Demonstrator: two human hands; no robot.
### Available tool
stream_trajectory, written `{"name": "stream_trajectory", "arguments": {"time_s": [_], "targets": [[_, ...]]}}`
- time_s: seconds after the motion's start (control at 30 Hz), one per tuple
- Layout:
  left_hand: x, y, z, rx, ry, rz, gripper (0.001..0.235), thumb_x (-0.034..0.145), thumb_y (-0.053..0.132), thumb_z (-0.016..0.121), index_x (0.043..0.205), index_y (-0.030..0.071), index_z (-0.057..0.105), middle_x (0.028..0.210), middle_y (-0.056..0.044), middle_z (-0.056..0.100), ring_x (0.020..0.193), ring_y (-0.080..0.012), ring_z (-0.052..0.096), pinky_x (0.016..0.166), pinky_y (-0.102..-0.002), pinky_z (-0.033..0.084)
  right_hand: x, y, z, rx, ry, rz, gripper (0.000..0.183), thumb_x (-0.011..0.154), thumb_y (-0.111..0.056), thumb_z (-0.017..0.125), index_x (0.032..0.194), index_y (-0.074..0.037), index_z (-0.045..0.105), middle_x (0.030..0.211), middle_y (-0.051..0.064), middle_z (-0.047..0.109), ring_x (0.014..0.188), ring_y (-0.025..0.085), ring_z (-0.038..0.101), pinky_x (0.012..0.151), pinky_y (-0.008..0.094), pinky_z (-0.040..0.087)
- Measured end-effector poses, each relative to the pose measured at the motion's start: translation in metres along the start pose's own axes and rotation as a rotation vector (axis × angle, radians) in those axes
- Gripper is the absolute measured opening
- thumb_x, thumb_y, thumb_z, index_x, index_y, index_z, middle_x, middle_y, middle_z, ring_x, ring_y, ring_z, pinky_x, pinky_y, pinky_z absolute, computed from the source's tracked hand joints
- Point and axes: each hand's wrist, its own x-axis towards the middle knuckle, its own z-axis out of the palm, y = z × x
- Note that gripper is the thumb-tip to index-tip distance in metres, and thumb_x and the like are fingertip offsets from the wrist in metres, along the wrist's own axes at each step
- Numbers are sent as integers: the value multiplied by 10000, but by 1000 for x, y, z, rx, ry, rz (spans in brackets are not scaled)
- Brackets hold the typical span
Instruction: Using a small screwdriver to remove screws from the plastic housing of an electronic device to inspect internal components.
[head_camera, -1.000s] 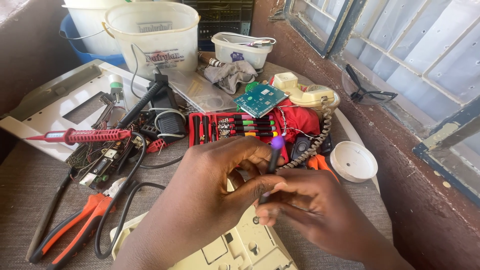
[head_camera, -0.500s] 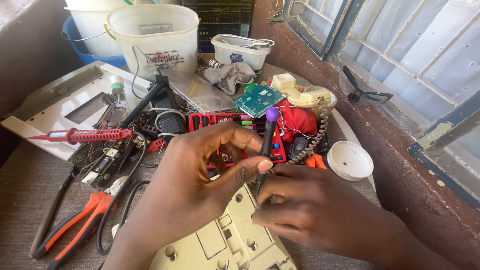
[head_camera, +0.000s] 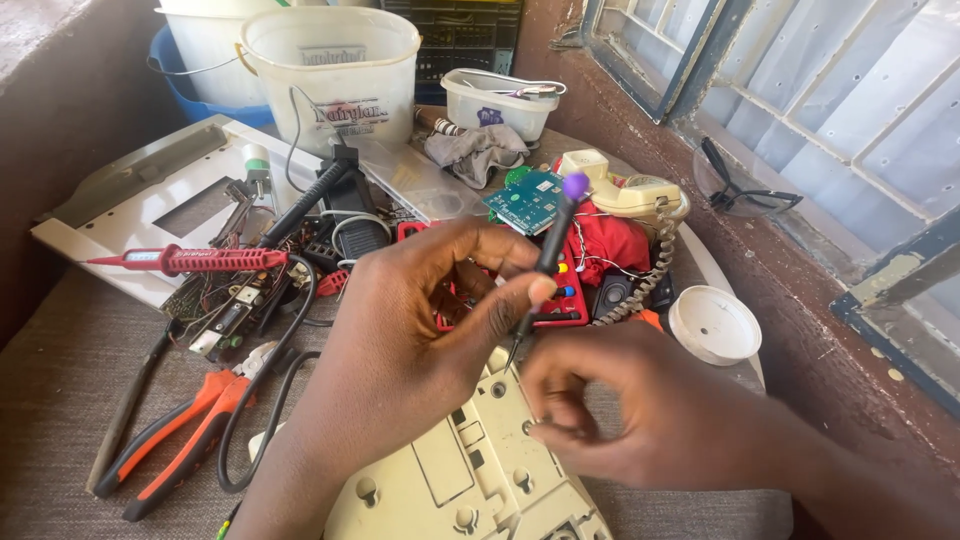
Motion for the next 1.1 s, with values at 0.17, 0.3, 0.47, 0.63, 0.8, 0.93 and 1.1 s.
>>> {"name": "stream_trajectory", "arguments": {"time_s": [0.17, 0.3, 0.47, 0.63, 0.8, 0.93, 1.1], "targets": [[0, -1, -3, -82, 71, -4, 108, 943, 201, 720, 970, 97, 708, 765, 49, 655, 584, -6, 470, 499, -196, 388, -42, 37, 24, 942, 240, 347, 415, 850, 11, 809, 726, -128, 437, 660, -24, 373, 550, 51, 385, 1038, 604, 676], [0, -2, -2, -83, 88, 43, 106, 952, 199, 696, 974, 96, 701, 865, 39, 704, 689, -25, 603, 609, -195, 491, -53, 48, 43, 1380, 426, 322, 372, 860, 146, 682, 765, -116, 436, 565, -17, 337, 480, 63, 431, 1115, 738, 493], [0, -1, 0, -113, 76, 16, 119, 944, 200, 706, 983, 88, 704, 876, 30, 711, 680, -13, 599, 572, -187, 486, -49, 47, 42, 1573, 487, 413, 321, 844, 131, 646, 817, -114, 441, 627, 26, 446, 454, 60, 384, 1132, 766, 428], [0, -3, 2, -69, 61, 7, 124, 939, 225, 715, 961, 104, 701, 804, 52, 686, 566, -3, 484, 486, -202, 399, -49, 50, 44, 1606, 543, 506, 219, 854, 114, 624, 888, -68, 508, 705, 32, 527, 459, 58, 413, 1123, 793, 429], [-1, -2, 3, -125, 41, -29, 107, 944, 209, 718, 949, 102, 703, 775, 66, 653, 584, -3, 443, 505, -205, 389, -41, 39, 44, 1617, 586, 432, 244, 875, 95, 605, 841, -128, 512, 643, 7, 389, 516, 82, 419, 1062, 831, 461], [-1, -3, 4, -134, 35, -11, 109, 943, 199, 718, 944, 93, 694, 772, 54, 661, 590, -1, 464, 514, -199, 403, -46, 45, 50, 1583, 573, 397, 214, 866, 102, 603, 935, -85, 525, 650, 1, 411, 527, 68, 450, 1081, 790, 470], [-1, -3, 3, -64, 23, 3, 107, 949, 224, 712, 936, 119, 700, 751, 76, 636, 587, -12, 457, 519, -218, 408, -50, 54, 55, 1591, 626, 474, 166, 836, 106, 595, 936, -20, 556, 676, 41, 481, 510, 74, 453, 1104, 766, 476]]}}
